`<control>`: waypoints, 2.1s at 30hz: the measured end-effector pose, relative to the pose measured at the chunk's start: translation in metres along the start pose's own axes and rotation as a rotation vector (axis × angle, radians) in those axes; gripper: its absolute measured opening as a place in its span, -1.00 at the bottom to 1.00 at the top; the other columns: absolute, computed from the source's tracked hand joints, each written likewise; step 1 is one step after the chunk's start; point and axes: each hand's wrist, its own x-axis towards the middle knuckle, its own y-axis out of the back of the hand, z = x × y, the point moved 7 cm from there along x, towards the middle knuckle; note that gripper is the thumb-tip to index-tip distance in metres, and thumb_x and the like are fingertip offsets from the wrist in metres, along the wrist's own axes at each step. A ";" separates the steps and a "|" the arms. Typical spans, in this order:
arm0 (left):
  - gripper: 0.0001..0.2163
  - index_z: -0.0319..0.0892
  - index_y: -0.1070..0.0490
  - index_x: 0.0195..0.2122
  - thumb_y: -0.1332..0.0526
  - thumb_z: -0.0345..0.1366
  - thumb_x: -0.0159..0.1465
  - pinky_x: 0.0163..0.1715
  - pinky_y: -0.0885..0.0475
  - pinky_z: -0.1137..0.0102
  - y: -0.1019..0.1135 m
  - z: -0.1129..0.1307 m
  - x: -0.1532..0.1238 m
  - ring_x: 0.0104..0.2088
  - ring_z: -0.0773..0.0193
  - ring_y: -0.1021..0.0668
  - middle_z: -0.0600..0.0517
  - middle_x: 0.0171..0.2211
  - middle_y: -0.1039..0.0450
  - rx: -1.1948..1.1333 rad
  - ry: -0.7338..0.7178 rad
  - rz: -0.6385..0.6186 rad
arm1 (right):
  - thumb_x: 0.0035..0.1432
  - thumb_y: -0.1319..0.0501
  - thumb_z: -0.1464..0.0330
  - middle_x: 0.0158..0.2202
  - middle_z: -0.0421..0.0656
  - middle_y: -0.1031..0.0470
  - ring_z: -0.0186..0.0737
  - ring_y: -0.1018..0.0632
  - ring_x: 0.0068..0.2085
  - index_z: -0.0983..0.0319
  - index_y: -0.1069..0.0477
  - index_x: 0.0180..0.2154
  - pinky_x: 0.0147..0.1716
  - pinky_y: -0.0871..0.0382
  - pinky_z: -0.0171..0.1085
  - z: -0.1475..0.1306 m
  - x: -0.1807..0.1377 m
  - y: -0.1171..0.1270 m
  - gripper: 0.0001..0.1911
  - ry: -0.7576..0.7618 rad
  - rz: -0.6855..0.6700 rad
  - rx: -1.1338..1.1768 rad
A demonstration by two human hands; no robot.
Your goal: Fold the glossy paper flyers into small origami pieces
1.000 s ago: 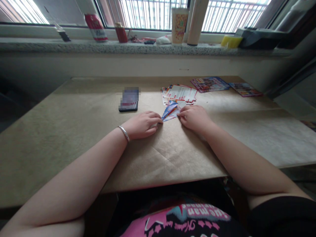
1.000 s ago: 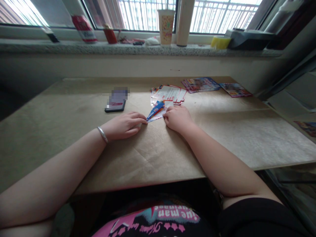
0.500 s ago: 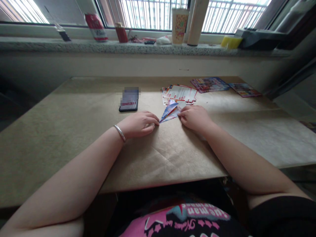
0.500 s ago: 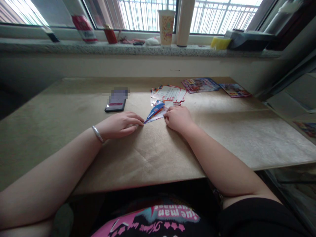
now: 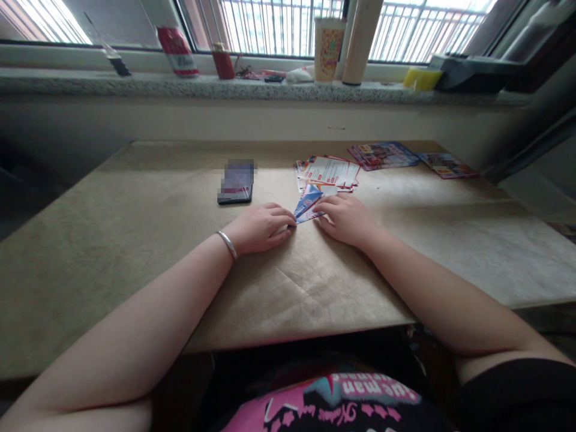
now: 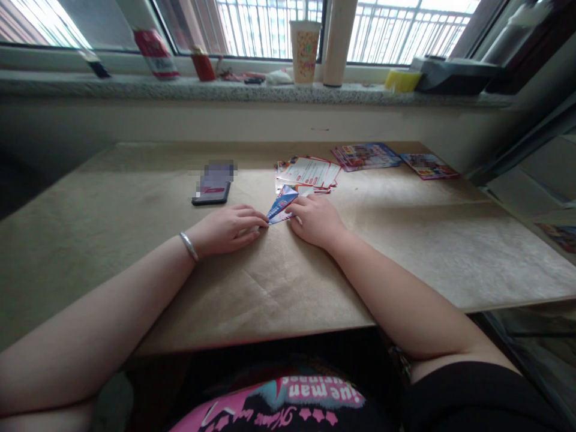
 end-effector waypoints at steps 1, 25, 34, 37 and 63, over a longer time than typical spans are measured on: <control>-0.72 -0.16 -0.51 -0.07 -0.05 -0.24 0.35 0.00 -0.44 0.25 0.000 0.000 0.000 -0.07 0.16 -0.52 -0.05 -0.04 -0.54 0.004 -0.006 0.005 | 0.26 -0.06 0.35 0.01 -0.11 -0.54 -0.11 -0.46 -0.03 0.18 -0.51 -0.04 0.01 -0.25 -0.16 -0.006 0.001 -0.002 -0.67 0.060 0.000 0.036; -0.75 -0.17 -0.53 -0.16 -0.06 -0.30 0.34 0.00 -0.44 0.25 0.000 0.000 0.002 -0.08 0.17 -0.53 -0.05 -0.08 -0.55 -0.030 0.006 0.014 | 0.28 -0.03 0.38 0.04 -0.09 -0.49 -0.05 -0.40 -0.01 0.11 -0.50 -0.03 -0.06 -0.17 -0.13 -0.017 0.008 -0.009 -0.66 0.196 -0.117 -0.081; -0.71 -0.19 -0.53 -0.14 -0.02 -0.25 0.37 0.01 -0.45 0.25 0.000 -0.003 0.000 -0.07 0.17 -0.54 -0.08 -0.07 -0.56 -0.041 0.015 0.001 | 0.22 -0.05 0.43 0.03 -0.11 -0.51 -0.11 -0.43 -0.07 0.12 -0.52 -0.04 -0.07 -0.23 -0.16 0.004 0.006 -0.009 -0.63 0.141 -0.168 -0.038; -0.70 -0.19 -0.53 -0.14 -0.02 -0.24 0.37 0.01 -0.46 0.24 0.000 -0.003 0.000 -0.06 0.17 -0.54 -0.08 -0.07 -0.56 -0.047 0.017 0.001 | 0.21 -0.06 0.42 0.00 -0.13 -0.53 -0.12 -0.44 -0.10 0.11 -0.54 -0.06 -0.08 -0.24 -0.16 0.010 0.004 -0.005 -0.64 0.124 -0.178 -0.046; -0.70 -0.16 -0.53 -0.15 -0.03 -0.19 0.38 0.04 -0.43 0.28 -0.001 -0.008 -0.001 -0.02 0.19 -0.54 -0.06 -0.04 -0.55 -0.068 0.031 -0.032 | 0.18 -0.09 0.42 0.00 -0.23 -0.57 -0.12 -0.48 -0.01 0.05 -0.63 -0.23 -0.09 -0.35 -0.17 0.071 -0.010 0.013 -0.66 -0.136 -0.163 -0.147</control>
